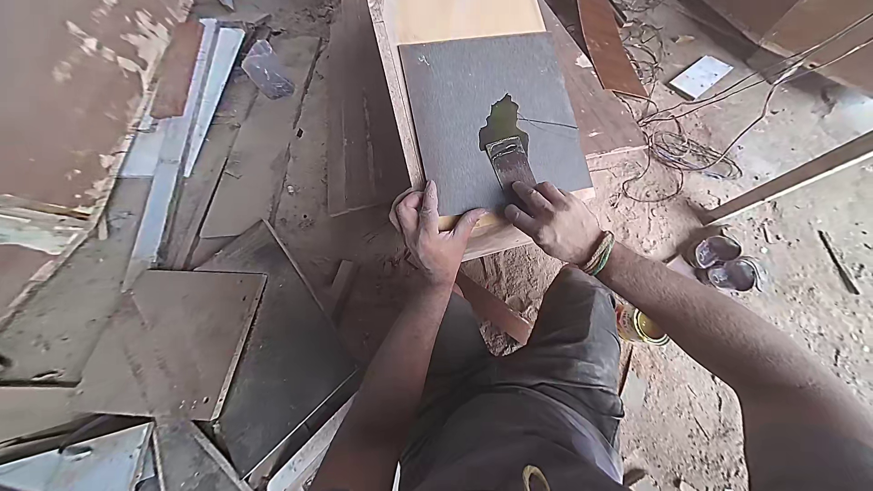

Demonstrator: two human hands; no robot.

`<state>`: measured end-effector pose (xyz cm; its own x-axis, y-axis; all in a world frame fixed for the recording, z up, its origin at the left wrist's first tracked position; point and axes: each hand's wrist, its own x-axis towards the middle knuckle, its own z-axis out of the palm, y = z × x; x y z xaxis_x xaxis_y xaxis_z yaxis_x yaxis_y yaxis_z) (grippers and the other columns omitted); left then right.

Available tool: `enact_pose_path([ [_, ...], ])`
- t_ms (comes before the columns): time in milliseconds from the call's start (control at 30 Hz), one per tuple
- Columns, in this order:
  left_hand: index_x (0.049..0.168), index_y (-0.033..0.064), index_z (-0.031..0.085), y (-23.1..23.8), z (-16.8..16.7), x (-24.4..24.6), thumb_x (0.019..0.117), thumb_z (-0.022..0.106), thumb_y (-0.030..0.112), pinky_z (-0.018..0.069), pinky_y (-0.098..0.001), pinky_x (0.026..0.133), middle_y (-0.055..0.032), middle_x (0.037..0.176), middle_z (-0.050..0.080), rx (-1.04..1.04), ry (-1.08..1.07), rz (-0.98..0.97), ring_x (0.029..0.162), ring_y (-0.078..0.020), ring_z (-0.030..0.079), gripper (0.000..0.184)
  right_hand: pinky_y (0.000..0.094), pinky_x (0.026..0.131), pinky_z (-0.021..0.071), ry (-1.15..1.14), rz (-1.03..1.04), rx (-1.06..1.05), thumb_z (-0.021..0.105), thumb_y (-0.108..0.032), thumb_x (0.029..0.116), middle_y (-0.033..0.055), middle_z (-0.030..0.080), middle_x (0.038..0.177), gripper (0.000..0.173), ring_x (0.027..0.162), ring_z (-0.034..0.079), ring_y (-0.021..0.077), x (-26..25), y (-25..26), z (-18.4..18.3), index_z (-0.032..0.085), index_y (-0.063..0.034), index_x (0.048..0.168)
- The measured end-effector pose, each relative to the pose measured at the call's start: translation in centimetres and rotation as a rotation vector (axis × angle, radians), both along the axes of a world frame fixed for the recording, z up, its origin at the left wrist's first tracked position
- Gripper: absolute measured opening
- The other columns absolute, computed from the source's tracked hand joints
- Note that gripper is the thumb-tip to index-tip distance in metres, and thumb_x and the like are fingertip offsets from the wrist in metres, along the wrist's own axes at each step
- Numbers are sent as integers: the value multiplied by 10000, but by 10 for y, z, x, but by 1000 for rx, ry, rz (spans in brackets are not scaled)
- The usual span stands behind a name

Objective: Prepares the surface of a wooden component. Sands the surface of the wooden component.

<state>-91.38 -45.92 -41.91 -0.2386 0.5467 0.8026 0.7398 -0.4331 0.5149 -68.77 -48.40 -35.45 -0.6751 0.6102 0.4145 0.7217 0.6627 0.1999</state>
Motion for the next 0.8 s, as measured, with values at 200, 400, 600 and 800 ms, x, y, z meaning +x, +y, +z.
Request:
enact_pose_path([
  [200,1283,46,693,-1,0,0,684,890,586,444,-446,1051,-159,1176,625,3,-11,-9,1169,-304,565,830,409,683,586,9,72,179,483,-26,1026,242,713,1190,237,943,730,346,5,-20,-20,684,31,1139],
  [400,1262,54,705,-1,0,0,687,891,582,430,-446,1081,-150,1184,637,21,-11,-1,1221,-310,553,803,388,579,556,-153,126,167,461,0,1023,190,720,879,220,782,717,311,-4,-38,-3,668,70,1003],
  [600,1261,56,704,-2,-2,0,704,886,571,430,-451,1083,-154,1188,633,22,-17,-15,1222,-308,556,779,408,633,578,-151,183,85,454,-12,1037,217,739,977,220,841,732,327,10,-70,26,662,60,1024],
  [800,1240,49,714,1,-1,-2,701,877,592,411,-460,1091,-146,1131,642,32,-20,-35,1199,-312,555,782,483,682,548,115,-53,270,541,-81,1008,161,754,974,218,851,711,332,51,-78,115,724,-23,1113],
])
